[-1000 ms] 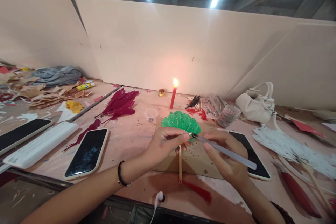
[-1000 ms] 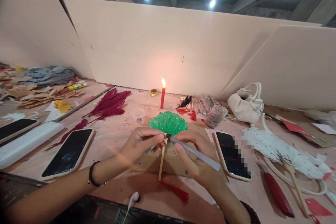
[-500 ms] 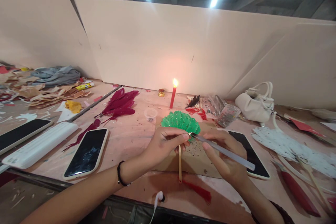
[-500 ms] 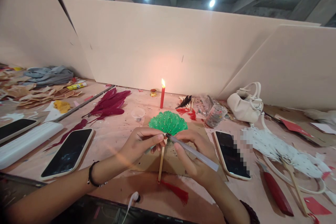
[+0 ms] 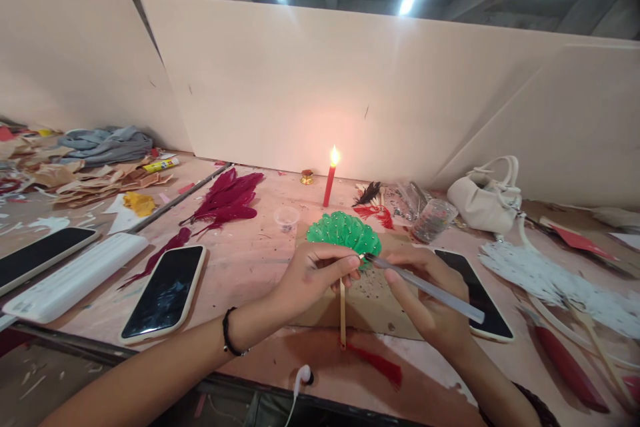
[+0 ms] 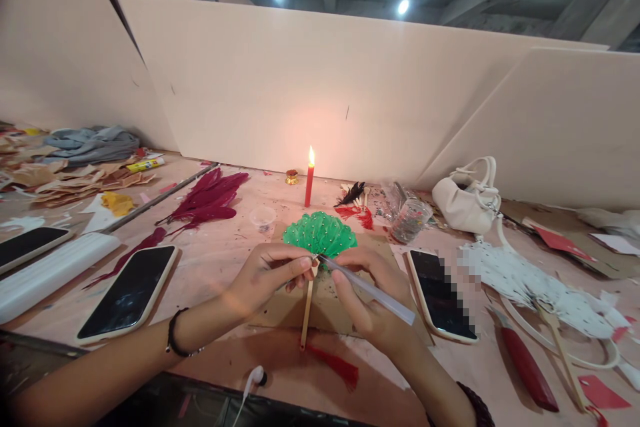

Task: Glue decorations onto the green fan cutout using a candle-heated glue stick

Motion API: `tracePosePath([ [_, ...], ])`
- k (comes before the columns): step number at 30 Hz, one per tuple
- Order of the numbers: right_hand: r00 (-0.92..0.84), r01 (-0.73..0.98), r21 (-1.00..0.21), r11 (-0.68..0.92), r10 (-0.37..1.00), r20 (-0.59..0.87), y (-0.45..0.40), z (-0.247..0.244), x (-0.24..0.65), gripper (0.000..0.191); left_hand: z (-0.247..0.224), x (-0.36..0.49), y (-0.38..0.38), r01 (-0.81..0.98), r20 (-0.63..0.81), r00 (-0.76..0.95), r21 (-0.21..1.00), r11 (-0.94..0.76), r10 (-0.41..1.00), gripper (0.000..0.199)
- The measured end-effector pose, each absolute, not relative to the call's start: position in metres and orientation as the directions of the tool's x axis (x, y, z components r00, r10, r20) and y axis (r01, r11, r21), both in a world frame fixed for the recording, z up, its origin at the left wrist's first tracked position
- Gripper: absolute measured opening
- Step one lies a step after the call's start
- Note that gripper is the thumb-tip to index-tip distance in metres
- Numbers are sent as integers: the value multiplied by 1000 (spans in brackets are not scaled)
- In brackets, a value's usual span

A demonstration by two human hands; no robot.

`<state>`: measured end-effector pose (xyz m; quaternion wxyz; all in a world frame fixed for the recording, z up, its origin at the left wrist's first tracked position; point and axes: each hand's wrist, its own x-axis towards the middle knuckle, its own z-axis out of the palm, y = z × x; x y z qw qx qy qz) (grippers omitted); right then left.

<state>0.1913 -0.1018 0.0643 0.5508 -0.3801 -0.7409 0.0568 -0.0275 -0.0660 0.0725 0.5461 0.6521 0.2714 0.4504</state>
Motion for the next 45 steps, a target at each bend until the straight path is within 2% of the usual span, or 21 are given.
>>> tracePosePath([
  [9, -175, 507, -473, 721, 623, 762, -104, 67, 193, 11, 71, -27, -65, -133, 279, 419, 960, -246, 864, 36],
  [18, -123, 518, -463, 719, 599, 791, -106, 69, 191, 11, 69, -27, -65, -120, 285, 432, 959, -259, 856, 35],
  [45, -173, 531, -429, 731, 589, 790, -101, 64, 192, 16, 70, -27, -67, -117, 292, 446, 956, -268, 846, 34],
])
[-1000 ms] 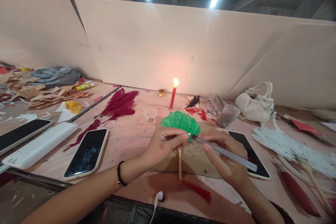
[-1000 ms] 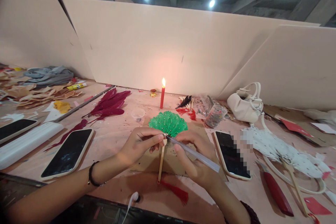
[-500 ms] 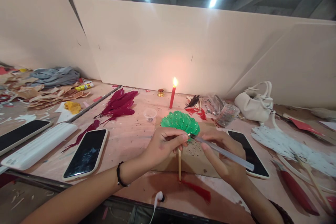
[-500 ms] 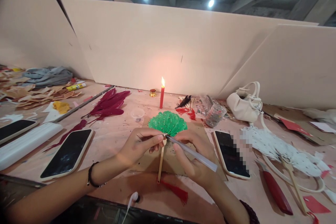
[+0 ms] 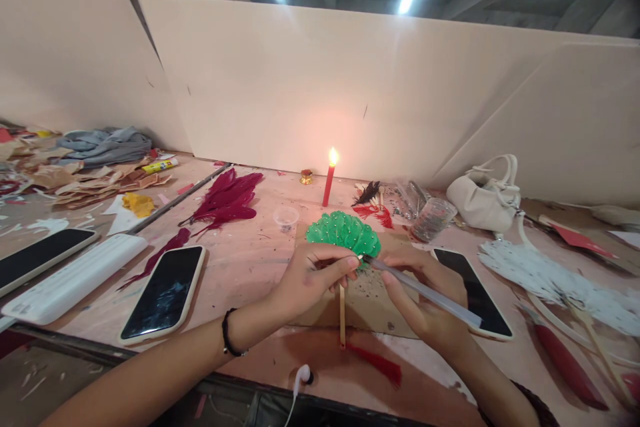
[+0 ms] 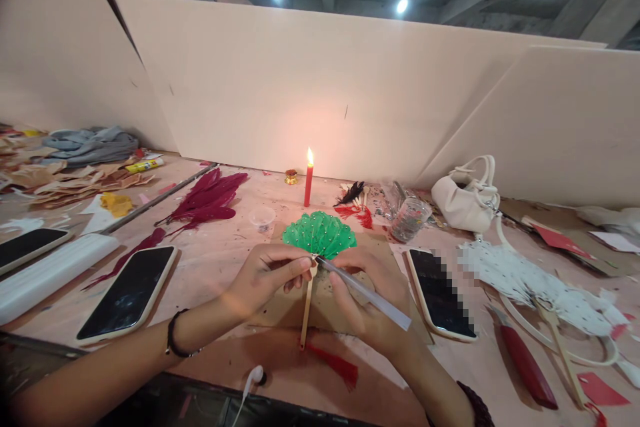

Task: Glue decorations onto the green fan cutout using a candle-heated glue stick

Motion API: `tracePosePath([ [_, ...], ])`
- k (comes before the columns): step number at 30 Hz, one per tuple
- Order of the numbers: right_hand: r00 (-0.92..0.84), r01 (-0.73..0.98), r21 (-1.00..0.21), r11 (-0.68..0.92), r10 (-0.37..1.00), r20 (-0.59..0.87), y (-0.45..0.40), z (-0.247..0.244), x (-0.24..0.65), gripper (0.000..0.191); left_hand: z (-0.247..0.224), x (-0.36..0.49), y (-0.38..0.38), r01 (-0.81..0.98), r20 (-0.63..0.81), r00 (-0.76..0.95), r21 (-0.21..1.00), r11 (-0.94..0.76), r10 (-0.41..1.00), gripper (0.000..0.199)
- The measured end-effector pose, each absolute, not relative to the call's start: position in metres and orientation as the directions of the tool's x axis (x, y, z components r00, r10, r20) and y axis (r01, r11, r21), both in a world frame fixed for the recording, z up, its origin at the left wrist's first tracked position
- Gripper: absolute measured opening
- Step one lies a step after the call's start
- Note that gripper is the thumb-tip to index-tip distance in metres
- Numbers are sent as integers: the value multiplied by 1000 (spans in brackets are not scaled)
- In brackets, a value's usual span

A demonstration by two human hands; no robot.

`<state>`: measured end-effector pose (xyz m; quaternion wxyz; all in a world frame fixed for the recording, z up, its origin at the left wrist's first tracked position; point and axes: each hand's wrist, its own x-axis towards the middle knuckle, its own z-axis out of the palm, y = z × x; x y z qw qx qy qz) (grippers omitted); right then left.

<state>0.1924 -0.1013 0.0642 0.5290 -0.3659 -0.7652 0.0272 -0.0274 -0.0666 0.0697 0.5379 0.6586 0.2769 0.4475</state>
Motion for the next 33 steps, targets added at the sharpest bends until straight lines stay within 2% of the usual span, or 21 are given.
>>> tracePosePath([
  [16, -156, 569, -436, 697, 612, 775, -102, 69, 190, 9, 72, -28, -66, -77, 304, 439, 950, -302, 845, 40],
  [26, -188, 525, -451, 721, 616, 765, -104, 68, 191, 10, 71, -28, -65, -56, 324, 387, 943, -329, 863, 38],
  [33, -147, 512, -446, 734, 587, 796, -105, 66, 192, 13, 69, -28, -67, -23, 335, 434, 932, -362, 836, 39],
])
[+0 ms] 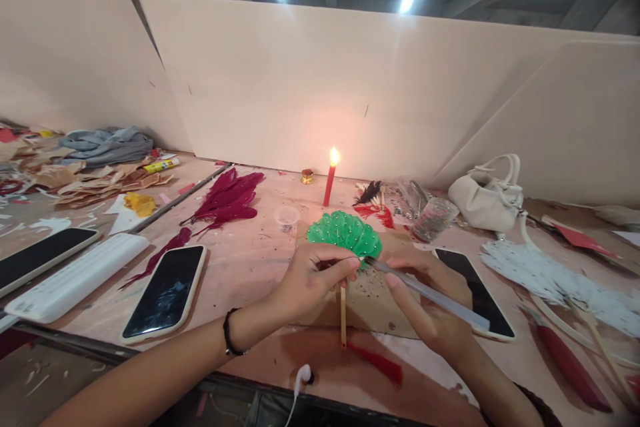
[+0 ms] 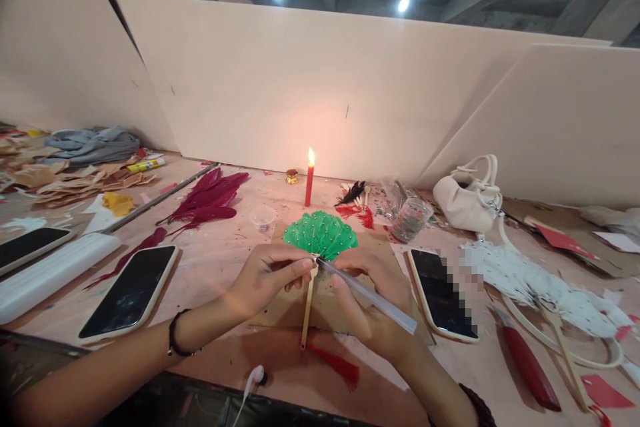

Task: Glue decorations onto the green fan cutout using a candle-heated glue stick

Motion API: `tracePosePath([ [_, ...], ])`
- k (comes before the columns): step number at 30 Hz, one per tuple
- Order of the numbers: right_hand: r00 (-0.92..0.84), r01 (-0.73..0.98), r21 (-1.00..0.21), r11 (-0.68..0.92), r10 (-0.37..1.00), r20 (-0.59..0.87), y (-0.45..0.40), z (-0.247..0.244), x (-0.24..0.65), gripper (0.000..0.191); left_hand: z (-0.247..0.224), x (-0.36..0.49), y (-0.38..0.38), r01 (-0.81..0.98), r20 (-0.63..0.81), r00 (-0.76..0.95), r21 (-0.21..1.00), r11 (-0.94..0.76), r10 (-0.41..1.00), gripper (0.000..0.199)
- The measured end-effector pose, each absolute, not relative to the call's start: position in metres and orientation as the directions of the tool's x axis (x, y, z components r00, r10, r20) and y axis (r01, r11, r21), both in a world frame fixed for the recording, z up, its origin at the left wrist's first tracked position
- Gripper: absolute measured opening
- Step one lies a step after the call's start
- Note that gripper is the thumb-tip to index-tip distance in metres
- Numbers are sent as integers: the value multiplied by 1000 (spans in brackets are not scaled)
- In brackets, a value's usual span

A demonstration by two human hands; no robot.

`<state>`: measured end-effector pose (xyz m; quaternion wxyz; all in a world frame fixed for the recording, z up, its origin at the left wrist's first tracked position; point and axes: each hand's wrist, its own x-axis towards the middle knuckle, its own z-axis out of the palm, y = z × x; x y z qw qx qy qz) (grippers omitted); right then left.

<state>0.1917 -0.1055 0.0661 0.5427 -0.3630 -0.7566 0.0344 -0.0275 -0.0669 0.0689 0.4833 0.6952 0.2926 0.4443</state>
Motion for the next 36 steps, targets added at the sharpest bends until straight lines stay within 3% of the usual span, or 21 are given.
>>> tracePosePath([
  [16, -176, 464, -468, 752, 596, 784, -107, 64, 193, 13, 70, -27, -67, -25, 352, 407, 927, -375, 843, 36],
  [22, 100, 302, -698, 649, 707, 700, -101, 72, 190, 20, 72, -28, -59, 47, 362, 267, 921, -387, 893, 33],
  [25, -116, 443, -705, 553, 816, 567, -101, 75, 191, 27, 82, -33, -52, 53, 368, 177, 923, -382, 913, 28],
  [29, -493, 631, -585, 509, 846, 205, -116, 57, 176, 23, 94, -42, -43, 123, 400, 147, 900, -418, 905, 28],
  [33, -572, 706, -453, 545, 815, 90, -136, 21, 154, 39, 94, -47, -37, 261, 449, 286, 813, -520, 846, 28],
  [36, -577, 729, -416, 544, 815, 55, -147, 6, 151, 54, 86, -48, -35, 404, 463, 459, 652, -642, 759, 28],
])
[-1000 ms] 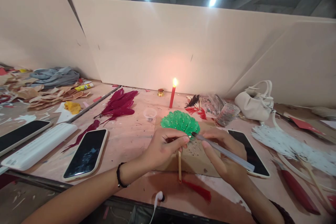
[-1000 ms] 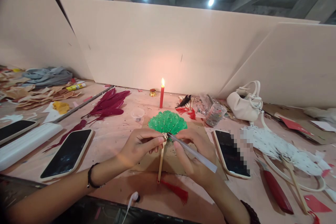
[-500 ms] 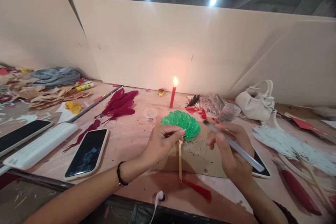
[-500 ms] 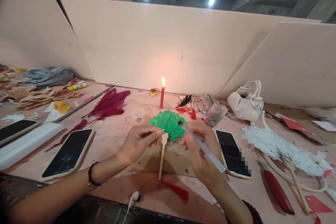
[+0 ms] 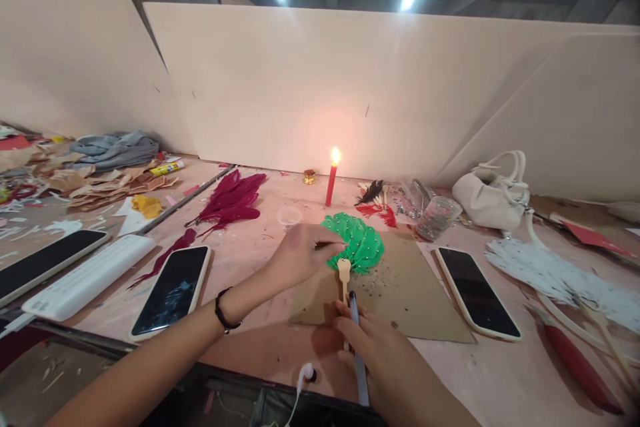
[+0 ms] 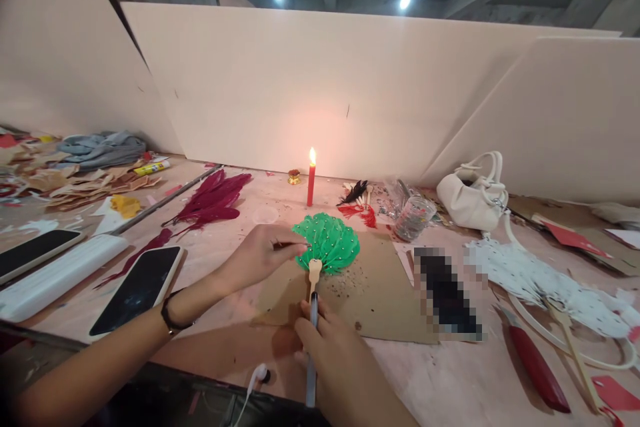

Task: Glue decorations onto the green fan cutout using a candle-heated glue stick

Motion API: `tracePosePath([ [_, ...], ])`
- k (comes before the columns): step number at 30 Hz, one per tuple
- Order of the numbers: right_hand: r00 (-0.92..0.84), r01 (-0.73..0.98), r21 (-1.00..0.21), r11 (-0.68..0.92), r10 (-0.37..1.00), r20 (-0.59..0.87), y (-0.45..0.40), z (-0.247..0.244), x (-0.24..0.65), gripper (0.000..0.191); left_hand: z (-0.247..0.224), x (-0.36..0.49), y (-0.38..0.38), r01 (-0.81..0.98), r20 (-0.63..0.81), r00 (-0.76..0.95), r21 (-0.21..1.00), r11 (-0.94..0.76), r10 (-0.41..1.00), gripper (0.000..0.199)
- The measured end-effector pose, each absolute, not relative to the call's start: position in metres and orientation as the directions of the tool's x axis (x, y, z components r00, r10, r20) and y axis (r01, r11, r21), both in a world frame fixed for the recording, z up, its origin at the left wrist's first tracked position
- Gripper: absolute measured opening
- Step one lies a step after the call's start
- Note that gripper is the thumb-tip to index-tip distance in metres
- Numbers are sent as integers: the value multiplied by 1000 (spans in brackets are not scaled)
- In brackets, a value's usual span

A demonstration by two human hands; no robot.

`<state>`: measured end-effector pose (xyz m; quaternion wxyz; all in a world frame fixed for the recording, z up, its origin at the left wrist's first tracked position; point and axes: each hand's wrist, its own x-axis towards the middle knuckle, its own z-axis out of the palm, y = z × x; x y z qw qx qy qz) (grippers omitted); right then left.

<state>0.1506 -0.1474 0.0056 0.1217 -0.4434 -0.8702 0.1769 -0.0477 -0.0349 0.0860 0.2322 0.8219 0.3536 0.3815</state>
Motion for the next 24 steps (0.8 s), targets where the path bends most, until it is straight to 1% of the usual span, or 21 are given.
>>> tracePosePath([
  [2, -579, 723, -421, 549, 813, 66, -154, 3, 152, 61, 78, -48, -33, 471, 448, 544, 537, -700, 710, 30],
  [4, -576, 718, -426, 550, 814, 79, -159, 2, 153, 62, 69, -48, -29, 512, 416, 604, 451, -731, 680, 32],
  [7, -555, 727, -429, 536, 827, 91, -163, -2, 151, 62, 54, -50, -22, 559, 364, 655, 357, -748, 663, 34],
  [11, -527, 727, -449, 520, 841, 120, -166, -12, 149, 69, 36, -50, -14, 582, 346, 692, 253, -773, 634, 37],
  [15, -519, 710, -483, 513, 844, 134, -168, -11, 149, 61, 25, -48, -9, 573, 355, 708, 218, -790, 611, 36],
  [19, -507, 717, -495, 491, 855, 113, -170, -7, 149, 65, 20, -48, -7, 578, 354, 705, 217, -787, 615, 36],
  [24, -503, 722, -497, 481, 859, 100, -172, -9, 149, 63, 18, -48, -6, 594, 371, 687, 207, -777, 624, 36],
])
